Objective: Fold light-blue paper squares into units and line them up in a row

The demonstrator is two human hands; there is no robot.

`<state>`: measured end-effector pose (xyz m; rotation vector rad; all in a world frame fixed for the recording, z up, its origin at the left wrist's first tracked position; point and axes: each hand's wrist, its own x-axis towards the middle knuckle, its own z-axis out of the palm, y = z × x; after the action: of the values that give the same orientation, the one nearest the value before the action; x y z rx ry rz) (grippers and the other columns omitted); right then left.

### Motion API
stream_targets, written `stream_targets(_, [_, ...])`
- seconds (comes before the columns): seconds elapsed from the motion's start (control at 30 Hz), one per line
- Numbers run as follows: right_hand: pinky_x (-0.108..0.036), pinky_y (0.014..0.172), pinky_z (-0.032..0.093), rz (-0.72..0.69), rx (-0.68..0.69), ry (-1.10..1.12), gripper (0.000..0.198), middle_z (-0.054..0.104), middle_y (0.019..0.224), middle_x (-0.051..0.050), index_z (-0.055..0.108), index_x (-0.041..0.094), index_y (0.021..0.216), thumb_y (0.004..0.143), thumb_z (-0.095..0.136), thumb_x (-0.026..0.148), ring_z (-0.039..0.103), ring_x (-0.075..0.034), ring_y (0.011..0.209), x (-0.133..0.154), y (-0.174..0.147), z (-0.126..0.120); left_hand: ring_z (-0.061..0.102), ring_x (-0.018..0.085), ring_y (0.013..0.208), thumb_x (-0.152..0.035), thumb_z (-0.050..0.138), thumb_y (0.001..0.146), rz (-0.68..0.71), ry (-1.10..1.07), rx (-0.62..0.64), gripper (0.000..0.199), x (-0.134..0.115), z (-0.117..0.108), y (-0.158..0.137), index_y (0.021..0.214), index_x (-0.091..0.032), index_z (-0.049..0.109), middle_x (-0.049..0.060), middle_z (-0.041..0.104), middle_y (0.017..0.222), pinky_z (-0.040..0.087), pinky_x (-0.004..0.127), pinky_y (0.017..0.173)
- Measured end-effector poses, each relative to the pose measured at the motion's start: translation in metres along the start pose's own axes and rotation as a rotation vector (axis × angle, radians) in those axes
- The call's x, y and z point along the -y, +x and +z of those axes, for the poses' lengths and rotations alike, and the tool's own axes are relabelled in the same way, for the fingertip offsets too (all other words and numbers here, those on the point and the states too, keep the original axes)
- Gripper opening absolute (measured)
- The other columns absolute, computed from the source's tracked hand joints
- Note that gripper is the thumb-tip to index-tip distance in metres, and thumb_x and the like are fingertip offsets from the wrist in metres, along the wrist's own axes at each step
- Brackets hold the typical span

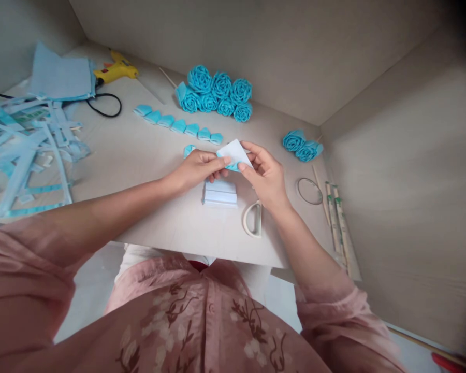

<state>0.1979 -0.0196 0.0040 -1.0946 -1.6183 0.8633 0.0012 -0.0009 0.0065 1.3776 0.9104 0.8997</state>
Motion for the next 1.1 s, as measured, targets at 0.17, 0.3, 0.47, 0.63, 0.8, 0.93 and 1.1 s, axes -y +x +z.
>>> stream_targets(0.17, [-0.041,0.095,0.056,-0.022,-0.017,-0.021,0.055,0.074,0.101,-0.004,0.064,0.026,0.129,0.083,0.073,0.056,0.07,-0.022,0.098,-0.0026,0.0001,-0.0005,0.054,0.009,0.057,-0.05,0.071,0.082,0.004,-0.032,0.011,0.041,0.0,-0.001,0.0013,0.068,-0.012,0.069,0.004,0.066,0.066,0.044,0.021,0.054])
stream_targets(0.3, [-0.04,0.096,0.056,-0.051,-0.034,-0.02,0.053,0.074,0.108,-0.004,0.064,0.026,0.128,0.084,0.073,0.054,0.069,-0.022,0.101,-0.0029,-0.0001,0.0001,0.054,0.009,0.057,-0.044,0.072,0.083,-0.015,-0.036,0.042,0.034,-0.0015,-0.0009,0.0007,0.071,-0.012,0.07,0.003,0.064,0.065,0.043,0.02,0.053])
stream_targets(0.47, [-0.038,0.097,0.056,-0.095,0.005,-0.037,0.05,0.074,0.116,-0.005,0.066,0.025,0.127,0.085,0.073,0.052,0.069,-0.022,0.105,0.0019,-0.0023,0.0025,0.053,0.009,0.054,-0.036,0.072,0.084,-0.057,-0.036,0.035,0.027,-0.0026,0.0008,-0.0004,0.073,-0.011,0.07,0.002,0.061,0.06,0.042,0.02,0.05])
stream_targets(0.63, [-0.039,0.096,0.057,-0.077,0.014,-0.081,0.053,0.075,0.111,-0.006,0.068,0.024,0.125,0.084,0.071,0.058,0.07,-0.022,0.102,0.0041,-0.0038,0.0041,0.047,0.007,0.049,-0.029,0.074,0.078,-0.029,0.065,0.046,0.025,-0.0016,-0.0002,0.0013,0.062,-0.012,0.065,-0.002,0.055,0.052,0.037,0.02,0.048])
stream_targets(0.8, [-0.042,0.103,0.054,-0.041,-0.007,-0.056,0.056,0.074,0.12,-0.006,0.069,0.024,0.123,0.082,0.071,0.062,0.069,-0.025,0.111,0.0032,-0.0014,0.0015,0.049,0.008,0.052,-0.044,0.074,0.079,0.051,0.099,0.034,0.035,-0.0024,-0.0023,0.0018,0.065,-0.013,0.064,-0.001,0.057,0.056,0.038,0.02,0.05])
stream_targets(0.93, [-0.043,0.107,0.052,-0.025,-0.038,-0.005,0.057,0.074,0.122,-0.005,0.068,0.025,0.124,0.081,0.072,0.062,0.068,-0.026,0.115,0.002,0.0003,-0.0002,0.052,0.008,0.057,-0.055,0.071,0.08,0.11,0.053,0.106,0.044,-0.0036,-0.0008,-0.0002,0.067,-0.014,0.062,0.001,0.06,0.063,0.042,0.021,0.054])
stream_targets(1.1, [-0.041,0.103,0.054,-0.021,-0.011,0.038,0.053,0.073,0.122,-0.005,0.067,0.024,0.123,0.082,0.073,0.058,0.068,-0.024,0.112,0.0019,-0.0012,0.0031,0.048,0.007,0.056,-0.049,0.081,0.071,0.125,-0.005,0.05,0.04,0.002,0.0009,0.0011,0.069,-0.015,0.06,-0.002,0.059,0.063,0.04,0.021,0.053])
